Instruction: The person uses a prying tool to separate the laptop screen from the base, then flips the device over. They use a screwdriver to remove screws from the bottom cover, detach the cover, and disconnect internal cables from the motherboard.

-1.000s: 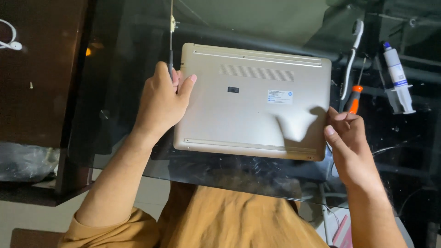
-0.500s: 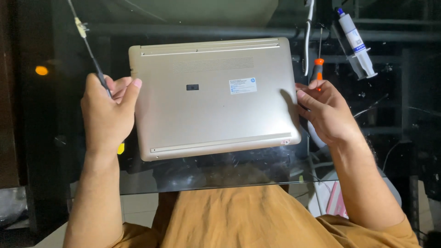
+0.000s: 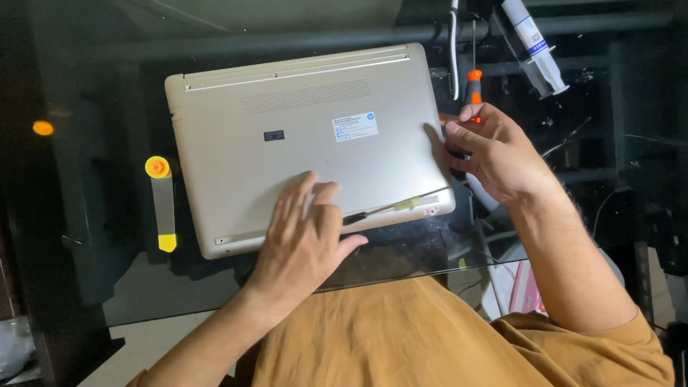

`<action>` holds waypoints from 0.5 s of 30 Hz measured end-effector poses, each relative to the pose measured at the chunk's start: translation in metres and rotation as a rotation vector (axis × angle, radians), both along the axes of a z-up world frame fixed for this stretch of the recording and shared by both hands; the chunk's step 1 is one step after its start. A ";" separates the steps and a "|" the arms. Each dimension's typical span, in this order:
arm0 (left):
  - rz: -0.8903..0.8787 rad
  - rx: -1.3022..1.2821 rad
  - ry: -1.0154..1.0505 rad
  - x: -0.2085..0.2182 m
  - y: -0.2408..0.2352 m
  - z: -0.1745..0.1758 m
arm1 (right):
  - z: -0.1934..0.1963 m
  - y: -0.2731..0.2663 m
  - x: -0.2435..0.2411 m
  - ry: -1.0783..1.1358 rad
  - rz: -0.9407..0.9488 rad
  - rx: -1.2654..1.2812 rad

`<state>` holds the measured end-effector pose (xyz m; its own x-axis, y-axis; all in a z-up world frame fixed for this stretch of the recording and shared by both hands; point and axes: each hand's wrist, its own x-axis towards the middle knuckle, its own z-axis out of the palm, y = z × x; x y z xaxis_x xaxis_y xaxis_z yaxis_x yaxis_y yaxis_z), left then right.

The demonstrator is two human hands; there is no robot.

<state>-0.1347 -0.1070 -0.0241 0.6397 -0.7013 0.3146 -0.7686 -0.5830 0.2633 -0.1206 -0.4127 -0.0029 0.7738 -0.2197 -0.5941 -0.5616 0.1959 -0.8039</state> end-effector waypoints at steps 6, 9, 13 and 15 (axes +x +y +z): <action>-0.098 -0.030 -0.358 0.003 -0.006 -0.020 | -0.013 -0.002 -0.001 -0.111 0.024 -0.074; -0.122 -0.111 -0.449 0.004 0.000 -0.023 | 0.008 0.004 -0.002 -0.116 0.035 -0.087; -0.126 -0.093 -0.516 0.007 -0.007 -0.003 | 0.011 0.007 -0.002 -0.173 0.030 -0.081; -0.119 -0.118 -0.563 0.008 -0.009 0.009 | 0.002 0.000 -0.003 -0.170 0.036 -0.072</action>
<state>-0.1270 -0.1161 -0.0152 0.2704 -0.6979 0.6631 -0.8674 -0.4755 -0.1467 -0.1232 -0.4126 -0.0007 0.8696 -0.2279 -0.4380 -0.4223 0.1165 -0.8989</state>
